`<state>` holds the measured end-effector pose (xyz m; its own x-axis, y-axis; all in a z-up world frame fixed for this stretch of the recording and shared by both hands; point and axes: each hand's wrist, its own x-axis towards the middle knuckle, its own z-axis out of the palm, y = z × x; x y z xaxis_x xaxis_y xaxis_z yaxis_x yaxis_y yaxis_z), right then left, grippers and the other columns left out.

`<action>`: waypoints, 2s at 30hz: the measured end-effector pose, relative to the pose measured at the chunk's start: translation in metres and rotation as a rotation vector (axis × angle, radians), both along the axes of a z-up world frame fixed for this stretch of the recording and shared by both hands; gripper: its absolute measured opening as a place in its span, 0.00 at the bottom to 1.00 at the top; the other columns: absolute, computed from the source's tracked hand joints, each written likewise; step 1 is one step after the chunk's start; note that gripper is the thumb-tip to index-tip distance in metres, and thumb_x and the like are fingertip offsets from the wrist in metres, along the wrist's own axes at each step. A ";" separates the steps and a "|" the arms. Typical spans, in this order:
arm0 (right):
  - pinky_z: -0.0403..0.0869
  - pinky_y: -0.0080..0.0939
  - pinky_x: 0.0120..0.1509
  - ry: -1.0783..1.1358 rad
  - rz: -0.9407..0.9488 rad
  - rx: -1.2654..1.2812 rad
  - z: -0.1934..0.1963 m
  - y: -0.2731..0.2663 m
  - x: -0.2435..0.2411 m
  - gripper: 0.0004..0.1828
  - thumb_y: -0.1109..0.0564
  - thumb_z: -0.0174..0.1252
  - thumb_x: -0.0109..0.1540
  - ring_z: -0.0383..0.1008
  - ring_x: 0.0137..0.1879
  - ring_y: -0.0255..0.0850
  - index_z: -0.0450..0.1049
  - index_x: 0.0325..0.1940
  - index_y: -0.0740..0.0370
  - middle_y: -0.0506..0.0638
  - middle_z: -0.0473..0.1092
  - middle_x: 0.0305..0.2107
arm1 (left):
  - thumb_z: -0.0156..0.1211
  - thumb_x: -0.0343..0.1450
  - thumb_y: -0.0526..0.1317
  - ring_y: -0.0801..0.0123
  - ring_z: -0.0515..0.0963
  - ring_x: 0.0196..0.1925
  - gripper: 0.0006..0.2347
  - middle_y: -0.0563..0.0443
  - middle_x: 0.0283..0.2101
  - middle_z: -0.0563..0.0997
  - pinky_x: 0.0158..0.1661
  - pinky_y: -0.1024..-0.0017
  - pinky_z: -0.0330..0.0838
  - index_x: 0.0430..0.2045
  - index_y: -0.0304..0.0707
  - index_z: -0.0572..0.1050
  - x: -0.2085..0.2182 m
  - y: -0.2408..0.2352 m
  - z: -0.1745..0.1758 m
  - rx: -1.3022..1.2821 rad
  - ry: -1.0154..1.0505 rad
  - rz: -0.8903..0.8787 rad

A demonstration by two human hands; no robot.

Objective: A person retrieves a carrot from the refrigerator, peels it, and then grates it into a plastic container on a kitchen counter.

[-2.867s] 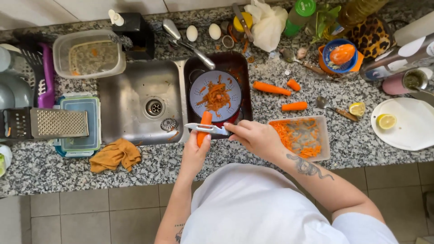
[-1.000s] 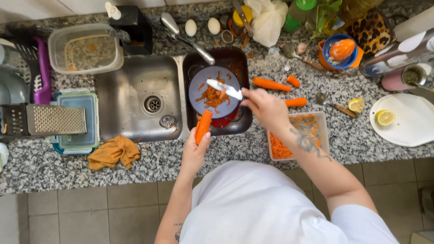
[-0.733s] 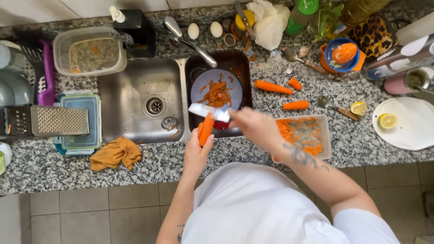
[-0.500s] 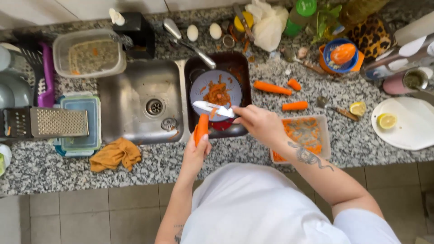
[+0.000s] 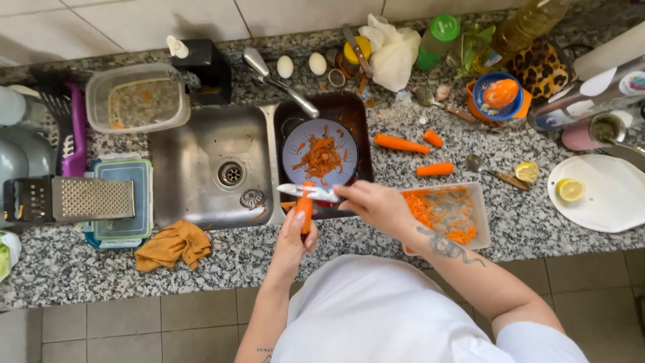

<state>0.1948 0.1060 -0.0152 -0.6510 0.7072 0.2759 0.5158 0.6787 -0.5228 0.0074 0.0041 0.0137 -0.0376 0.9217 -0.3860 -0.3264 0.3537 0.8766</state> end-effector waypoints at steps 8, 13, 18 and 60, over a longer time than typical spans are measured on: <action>0.74 0.40 0.36 0.069 -0.106 -0.016 -0.021 -0.002 0.001 0.15 0.51 0.56 0.59 0.75 0.35 0.43 0.71 0.51 0.43 0.42 0.70 0.28 | 0.33 0.74 0.52 0.78 0.51 0.08 0.18 0.59 0.08 0.56 0.12 0.80 0.51 0.39 0.35 0.64 -0.005 -0.007 -0.029 -0.054 -0.295 0.070; 0.74 0.43 0.42 0.029 -0.233 -0.053 -0.048 0.025 0.012 0.14 0.46 0.54 0.61 0.74 0.43 0.43 0.70 0.51 0.40 0.42 0.71 0.36 | 0.35 0.74 0.49 0.80 0.49 0.08 0.14 0.61 0.09 0.54 0.13 0.82 0.49 0.36 0.37 0.63 -0.001 -0.007 -0.026 -0.011 -0.395 0.047; 0.74 0.40 0.41 0.072 -0.243 -0.063 -0.011 0.011 0.008 0.15 0.45 0.54 0.61 0.75 0.40 0.41 0.70 0.53 0.38 0.39 0.71 0.34 | 0.37 0.74 0.49 0.78 0.52 0.09 0.14 0.59 0.10 0.57 0.14 0.80 0.52 0.37 0.35 0.64 -0.005 -0.005 -0.024 0.011 -0.146 0.038; 0.75 0.45 0.42 0.212 -0.527 -0.383 0.035 -0.096 0.033 0.16 0.52 0.52 0.63 0.75 0.45 0.52 0.69 0.50 0.63 0.58 0.73 0.40 | 0.75 0.56 0.38 0.79 0.69 0.17 0.18 0.59 0.21 0.69 0.19 0.86 0.66 0.28 0.43 0.67 0.040 0.069 -0.086 0.076 0.279 0.490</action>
<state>0.2280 0.0102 0.0195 -0.1529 0.9879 0.0267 0.5868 0.1125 -0.8019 0.0473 0.0731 -0.0722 -0.5588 0.7958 -0.2332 -0.1891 0.1515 0.9702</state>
